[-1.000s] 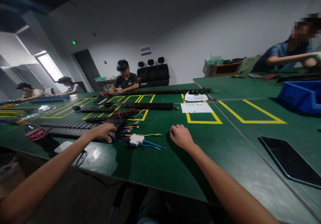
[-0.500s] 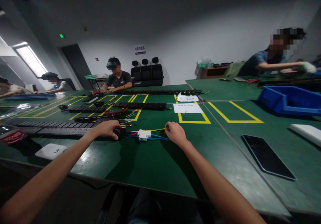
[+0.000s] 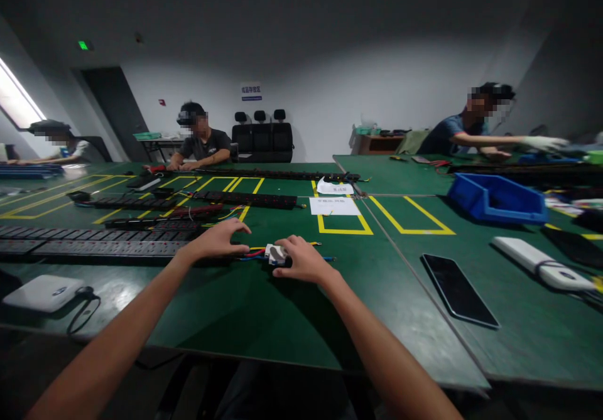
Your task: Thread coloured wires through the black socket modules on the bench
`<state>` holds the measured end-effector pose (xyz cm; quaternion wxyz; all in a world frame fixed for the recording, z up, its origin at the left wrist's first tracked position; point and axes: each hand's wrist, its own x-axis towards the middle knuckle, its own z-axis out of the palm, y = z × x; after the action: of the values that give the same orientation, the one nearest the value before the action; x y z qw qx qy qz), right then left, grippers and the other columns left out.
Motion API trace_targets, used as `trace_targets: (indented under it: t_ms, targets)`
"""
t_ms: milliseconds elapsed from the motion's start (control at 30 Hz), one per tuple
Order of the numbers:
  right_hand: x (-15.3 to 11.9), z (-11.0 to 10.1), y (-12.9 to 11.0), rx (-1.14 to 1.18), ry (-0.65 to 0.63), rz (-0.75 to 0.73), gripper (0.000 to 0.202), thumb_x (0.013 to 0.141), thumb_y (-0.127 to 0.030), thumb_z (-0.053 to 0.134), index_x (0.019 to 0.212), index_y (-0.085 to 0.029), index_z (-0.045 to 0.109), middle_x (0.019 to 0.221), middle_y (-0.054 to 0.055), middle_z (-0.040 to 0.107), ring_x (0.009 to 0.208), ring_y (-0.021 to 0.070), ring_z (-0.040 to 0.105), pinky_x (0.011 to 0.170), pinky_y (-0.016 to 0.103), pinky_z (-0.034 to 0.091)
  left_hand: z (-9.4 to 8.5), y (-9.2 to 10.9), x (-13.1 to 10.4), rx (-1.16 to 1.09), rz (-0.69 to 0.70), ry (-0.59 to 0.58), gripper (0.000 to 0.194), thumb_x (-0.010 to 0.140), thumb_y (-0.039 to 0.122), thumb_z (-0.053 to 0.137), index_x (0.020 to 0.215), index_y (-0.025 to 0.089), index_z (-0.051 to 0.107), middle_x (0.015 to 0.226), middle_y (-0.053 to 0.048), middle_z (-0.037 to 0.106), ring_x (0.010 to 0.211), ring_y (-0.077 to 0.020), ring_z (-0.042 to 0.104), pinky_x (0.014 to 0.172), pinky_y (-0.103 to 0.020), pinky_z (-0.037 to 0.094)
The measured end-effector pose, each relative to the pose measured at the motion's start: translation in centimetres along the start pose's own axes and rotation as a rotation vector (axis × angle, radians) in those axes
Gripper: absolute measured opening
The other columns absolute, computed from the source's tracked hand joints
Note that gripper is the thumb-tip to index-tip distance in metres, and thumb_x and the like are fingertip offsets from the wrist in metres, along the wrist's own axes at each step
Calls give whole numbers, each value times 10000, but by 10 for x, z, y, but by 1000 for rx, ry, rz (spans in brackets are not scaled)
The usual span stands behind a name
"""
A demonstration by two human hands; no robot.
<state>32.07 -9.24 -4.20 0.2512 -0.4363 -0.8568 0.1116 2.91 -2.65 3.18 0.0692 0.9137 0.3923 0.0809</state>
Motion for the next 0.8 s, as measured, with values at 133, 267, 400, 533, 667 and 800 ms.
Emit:
trace_targets:
  t_ms: [133,267,400,533,667,800]
  targets:
    - [3,6,-5,-76,19,6,536,789,-276,805,1285,-205,615,1188,100,654,1063,258,574,910,372,450,19,14,21,-87,80,-87,341,937,444,685,1122,158,666,1099,-74,685,1016,-225,658,920,-436,542]
    - [4,2,-3,-84,40,9,375,829,-282,777,1180,-211,666,1124,79,705,1010,245,610,874,351,446,37,13,27,-147,108,-120,274,985,387,644,1113,144,659,1086,-66,688,957,-200,678,854,-404,583]
    - [4,-3,-2,-101,57,29,180,970,-330,630,1111,-233,686,1042,59,728,968,226,630,852,338,441,49,10,22,-146,88,-110,269,993,383,635,1109,142,658,1046,-57,689,888,-180,679,799,-372,592]
    - [6,-2,1,-143,100,128,186,1031,-333,532,1106,-230,668,1008,64,714,959,214,616,819,313,430,55,12,20,-98,57,-61,270,996,386,630,1114,145,659,1055,-60,688,905,-185,678,820,-387,588]
    - [8,5,3,-109,119,205,200,1047,-322,492,1141,-227,640,1060,70,702,1002,208,625,834,301,433,58,20,18,-33,54,-26,263,994,382,631,1109,148,663,1073,-64,688,937,-194,676,851,-405,583]
    - [7,6,3,-102,114,207,221,1040,-346,503,1194,-227,607,1121,78,690,1052,216,627,845,303,437,59,25,16,18,65,11,257,997,379,628,1102,148,664,1070,-63,689,937,-193,676,855,-406,581]
